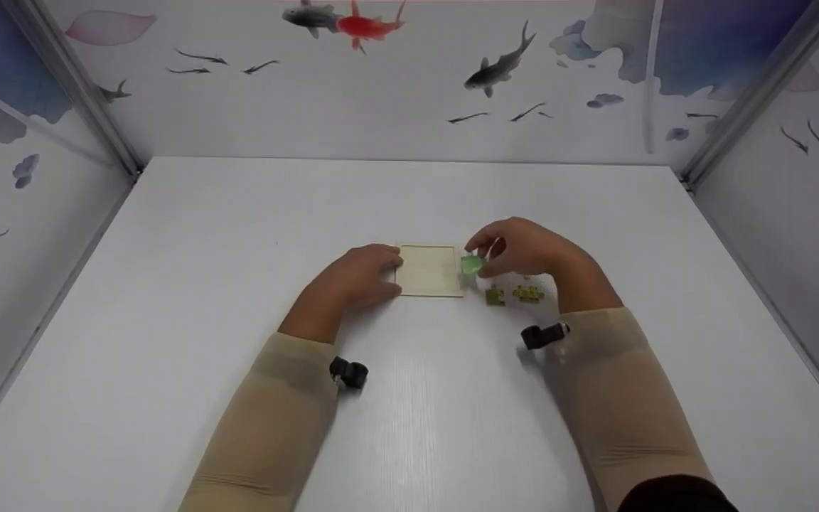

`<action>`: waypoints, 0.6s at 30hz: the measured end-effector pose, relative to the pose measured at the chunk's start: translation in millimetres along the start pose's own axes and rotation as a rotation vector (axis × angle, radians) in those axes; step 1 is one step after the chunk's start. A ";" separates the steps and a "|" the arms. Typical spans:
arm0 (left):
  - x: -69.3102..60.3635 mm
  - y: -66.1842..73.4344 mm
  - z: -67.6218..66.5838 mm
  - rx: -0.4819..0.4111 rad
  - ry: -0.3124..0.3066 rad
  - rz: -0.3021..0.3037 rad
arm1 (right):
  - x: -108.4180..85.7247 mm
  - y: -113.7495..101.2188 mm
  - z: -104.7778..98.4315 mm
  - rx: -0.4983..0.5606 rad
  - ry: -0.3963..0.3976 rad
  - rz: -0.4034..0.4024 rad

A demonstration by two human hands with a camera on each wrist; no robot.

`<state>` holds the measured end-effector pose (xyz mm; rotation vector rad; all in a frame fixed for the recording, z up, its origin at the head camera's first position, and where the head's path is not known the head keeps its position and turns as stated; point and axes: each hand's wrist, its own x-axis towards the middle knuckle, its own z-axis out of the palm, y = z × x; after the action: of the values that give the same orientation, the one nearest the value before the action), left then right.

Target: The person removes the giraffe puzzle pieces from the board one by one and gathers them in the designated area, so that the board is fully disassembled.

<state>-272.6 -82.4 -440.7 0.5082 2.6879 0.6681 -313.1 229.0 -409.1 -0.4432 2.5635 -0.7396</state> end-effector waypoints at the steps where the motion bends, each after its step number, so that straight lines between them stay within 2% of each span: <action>1: -0.3 -0.2 0.0 0.001 0.002 0.004 | -2.9 4.0 -3.8 0.005 0.005 0.012; 12: 0.4 -1.4 2.1 -0.017 0.013 -0.053 | -37.8 54.0 -30.8 -0.015 -0.002 0.110; 18: 0.8 -6.6 2.0 -0.041 0.012 -0.022 | -55.0 85.5 -38.6 -0.037 -0.045 0.139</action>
<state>-274.2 -86.8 -445.9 0.4650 2.6806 0.7211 -300.3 337.0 -410.4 -0.2857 2.5395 -0.6262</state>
